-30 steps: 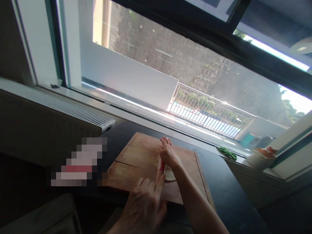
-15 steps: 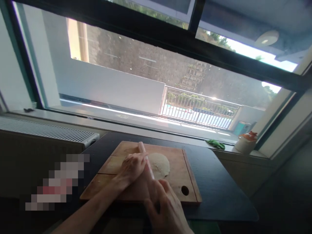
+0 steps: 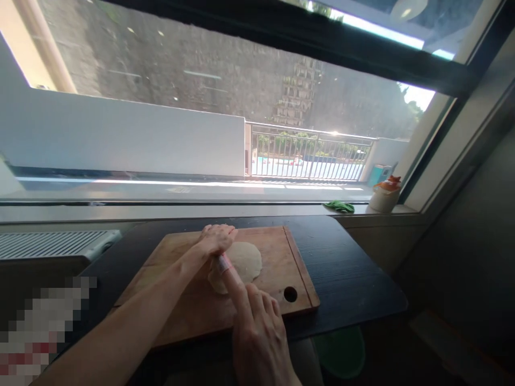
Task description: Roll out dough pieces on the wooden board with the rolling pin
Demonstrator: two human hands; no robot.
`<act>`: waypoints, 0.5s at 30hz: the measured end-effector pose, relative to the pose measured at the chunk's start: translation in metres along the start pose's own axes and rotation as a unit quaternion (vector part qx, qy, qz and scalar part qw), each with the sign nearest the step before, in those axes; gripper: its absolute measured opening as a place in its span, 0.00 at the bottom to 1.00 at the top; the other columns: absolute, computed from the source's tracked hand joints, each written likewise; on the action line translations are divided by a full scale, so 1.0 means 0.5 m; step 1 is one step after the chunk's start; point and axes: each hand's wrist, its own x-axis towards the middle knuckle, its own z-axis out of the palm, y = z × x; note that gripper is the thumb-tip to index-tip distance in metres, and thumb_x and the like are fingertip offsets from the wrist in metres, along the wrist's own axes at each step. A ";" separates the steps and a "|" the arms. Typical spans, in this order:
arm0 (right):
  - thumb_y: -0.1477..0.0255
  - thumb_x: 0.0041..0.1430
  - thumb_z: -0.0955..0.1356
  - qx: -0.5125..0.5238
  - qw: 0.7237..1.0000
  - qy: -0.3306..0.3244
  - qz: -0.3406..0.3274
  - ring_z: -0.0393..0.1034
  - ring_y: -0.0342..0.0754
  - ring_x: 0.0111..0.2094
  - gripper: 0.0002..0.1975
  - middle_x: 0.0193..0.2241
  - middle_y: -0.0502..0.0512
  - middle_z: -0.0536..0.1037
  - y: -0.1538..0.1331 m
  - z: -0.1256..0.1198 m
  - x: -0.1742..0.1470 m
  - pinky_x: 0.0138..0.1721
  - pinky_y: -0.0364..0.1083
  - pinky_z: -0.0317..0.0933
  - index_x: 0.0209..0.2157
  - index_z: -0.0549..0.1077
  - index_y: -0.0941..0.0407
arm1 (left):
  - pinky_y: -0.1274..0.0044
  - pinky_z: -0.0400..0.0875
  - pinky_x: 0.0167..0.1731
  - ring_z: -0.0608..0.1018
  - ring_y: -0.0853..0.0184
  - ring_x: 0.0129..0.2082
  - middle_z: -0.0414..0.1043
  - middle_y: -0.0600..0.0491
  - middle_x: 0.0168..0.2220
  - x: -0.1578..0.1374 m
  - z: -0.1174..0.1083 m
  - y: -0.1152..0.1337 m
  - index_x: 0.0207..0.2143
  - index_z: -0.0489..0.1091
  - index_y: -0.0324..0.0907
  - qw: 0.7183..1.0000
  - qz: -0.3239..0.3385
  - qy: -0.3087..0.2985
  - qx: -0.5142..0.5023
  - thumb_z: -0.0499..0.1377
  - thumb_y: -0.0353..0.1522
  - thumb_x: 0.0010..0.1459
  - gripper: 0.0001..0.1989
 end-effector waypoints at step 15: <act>0.71 0.59 0.61 0.036 0.999 -0.023 -0.001 0.66 0.56 0.38 0.25 0.42 0.59 0.72 0.002 0.037 -0.023 0.39 0.56 0.63 0.59 0.58 0.53 | 0.62 0.47 0.59 0.66 0.60 0.57 0.64 0.52 0.58 -0.111 0.002 0.020 0.48 0.71 0.54 0.984 0.133 -0.033 -0.110 0.53 0.49 0.56 0.21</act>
